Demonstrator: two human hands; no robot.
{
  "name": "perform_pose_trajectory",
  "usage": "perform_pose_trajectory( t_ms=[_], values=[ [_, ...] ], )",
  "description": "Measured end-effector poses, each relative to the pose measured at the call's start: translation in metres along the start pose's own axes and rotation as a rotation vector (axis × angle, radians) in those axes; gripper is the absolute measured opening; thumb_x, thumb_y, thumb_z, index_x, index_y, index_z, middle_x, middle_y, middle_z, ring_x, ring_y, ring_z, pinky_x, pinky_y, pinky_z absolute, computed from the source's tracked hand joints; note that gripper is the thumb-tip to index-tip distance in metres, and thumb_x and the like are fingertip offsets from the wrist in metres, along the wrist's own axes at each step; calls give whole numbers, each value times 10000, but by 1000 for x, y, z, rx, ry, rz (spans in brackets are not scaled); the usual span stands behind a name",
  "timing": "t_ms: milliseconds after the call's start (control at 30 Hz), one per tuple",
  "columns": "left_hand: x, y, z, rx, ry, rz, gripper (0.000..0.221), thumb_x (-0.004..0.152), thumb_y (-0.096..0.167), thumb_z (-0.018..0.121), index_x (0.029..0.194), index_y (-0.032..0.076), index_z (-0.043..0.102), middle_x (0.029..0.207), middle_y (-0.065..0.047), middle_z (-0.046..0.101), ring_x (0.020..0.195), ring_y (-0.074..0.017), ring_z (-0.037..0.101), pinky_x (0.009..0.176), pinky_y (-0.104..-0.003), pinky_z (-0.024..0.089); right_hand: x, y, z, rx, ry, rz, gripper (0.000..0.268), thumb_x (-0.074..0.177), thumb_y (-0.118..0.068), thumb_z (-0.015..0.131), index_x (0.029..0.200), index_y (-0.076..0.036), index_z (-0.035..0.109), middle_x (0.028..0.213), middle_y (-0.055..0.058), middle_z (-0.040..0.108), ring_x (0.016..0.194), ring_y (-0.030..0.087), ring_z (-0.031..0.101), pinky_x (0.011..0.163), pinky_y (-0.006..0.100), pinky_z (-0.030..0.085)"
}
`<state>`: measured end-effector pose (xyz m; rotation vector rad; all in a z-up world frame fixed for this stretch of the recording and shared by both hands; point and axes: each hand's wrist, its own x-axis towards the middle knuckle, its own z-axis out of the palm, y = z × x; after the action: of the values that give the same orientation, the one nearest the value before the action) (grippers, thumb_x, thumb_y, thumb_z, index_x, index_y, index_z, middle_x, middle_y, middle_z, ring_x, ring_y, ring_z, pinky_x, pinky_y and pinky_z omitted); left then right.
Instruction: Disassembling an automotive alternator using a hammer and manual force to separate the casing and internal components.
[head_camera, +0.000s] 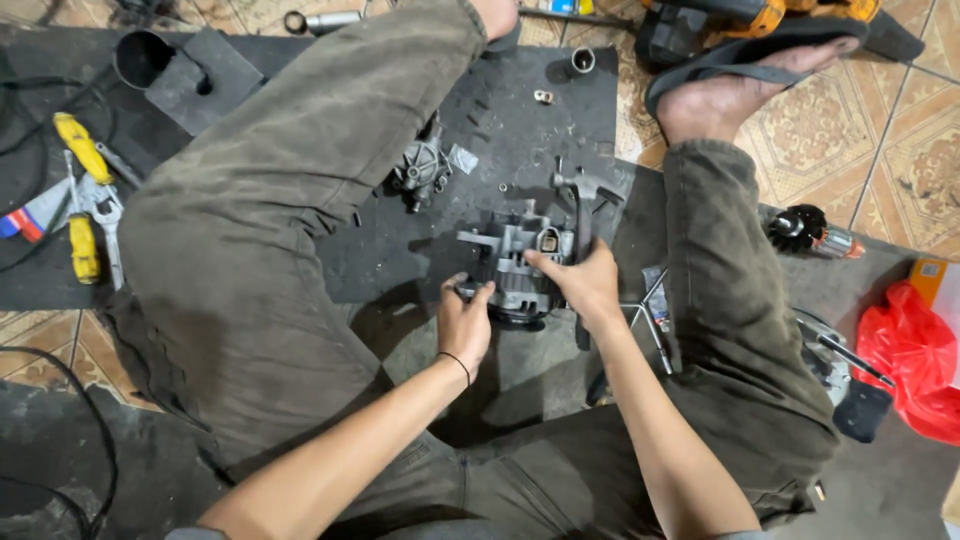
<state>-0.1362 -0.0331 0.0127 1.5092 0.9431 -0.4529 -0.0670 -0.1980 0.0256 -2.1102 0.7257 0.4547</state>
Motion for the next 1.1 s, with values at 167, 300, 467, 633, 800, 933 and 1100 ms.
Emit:
perform_pose_trajectory(
  t_ms=[167, 300, 467, 633, 800, 933, 1100],
  values=[
    [-27, 15, 1, -62, 9, 3, 636, 872, 277, 720, 1422, 36, 512, 1297, -286, 647, 1232, -377, 635, 1004, -439, 547, -6, -41, 0, -224, -12, -5, 969, 591, -551, 960, 1244, 41, 557, 1224, 315, 660, 1189, 453, 643, 966, 544, 555],
    [-60, 45, 0, -208, -114, 80, 720, 888, 175, 709, 1485, -70, 389, 1415, -409, 485, 1324, -534, 490, 1095, -523, 458, -14, -71, -9, -417, -24, -160, 874, 672, -441, 951, 1261, 81, 571, 1216, 369, 649, 1201, 514, 619, 967, 587, 538],
    [-42, 26, 2, -269, -210, 113, 779, 868, 132, 706, 1512, -71, 317, 1441, -365, 483, 1330, -460, 522, 1098, -476, 477, -9, -67, -22, -415, -93, -262, 698, 733, -367, 917, 1211, 67, 649, 1160, 312, 703, 1191, 482, 643, 933, 569, 552],
    [-14, 12, -13, -107, -129, 91, 553, 919, 250, 652, 1395, -14, 554, 1276, -282, 667, 1182, -388, 673, 982, -458, 552, -13, -29, -22, -364, -101, -151, 795, 694, -488, 923, 1241, 7, 625, 1249, 271, 681, 1266, 461, 592, 1027, 581, 504],
    [68, -54, 7, 78, 169, 170, 203, 961, 354, 620, 1114, 251, 705, 1108, -42, 751, 1173, -270, 663, 1035, -411, 495, -32, -1, -3, -130, -4, -98, 870, 627, -465, 982, 1237, 5, 577, 1215, 310, 671, 1237, 473, 607, 1004, 574, 513],
    [79, -16, 6, 65, 122, 149, 551, 970, 448, 590, 1402, 111, 528, 1427, -195, 582, 1383, -359, 490, 1185, -487, 329, -40, 20, 8, -104, 7, -59, 942, 598, -493, 988, 1271, 0, 552, 1258, 337, 648, 1249, 486, 596, 1040, 581, 502],
    [80, 44, 8, 610, -162, 643, 866, 638, 709, 809, 1348, 285, 549, 1269, -90, 627, 1293, -320, 550, 1082, -489, 432, -45, 34, 15, -31, 61, 12, 970, 656, -567, 951, 1307, 21, 539, 1290, 334, 633, 1266, 487, 584, 1057, 588, 484]
  ],
)
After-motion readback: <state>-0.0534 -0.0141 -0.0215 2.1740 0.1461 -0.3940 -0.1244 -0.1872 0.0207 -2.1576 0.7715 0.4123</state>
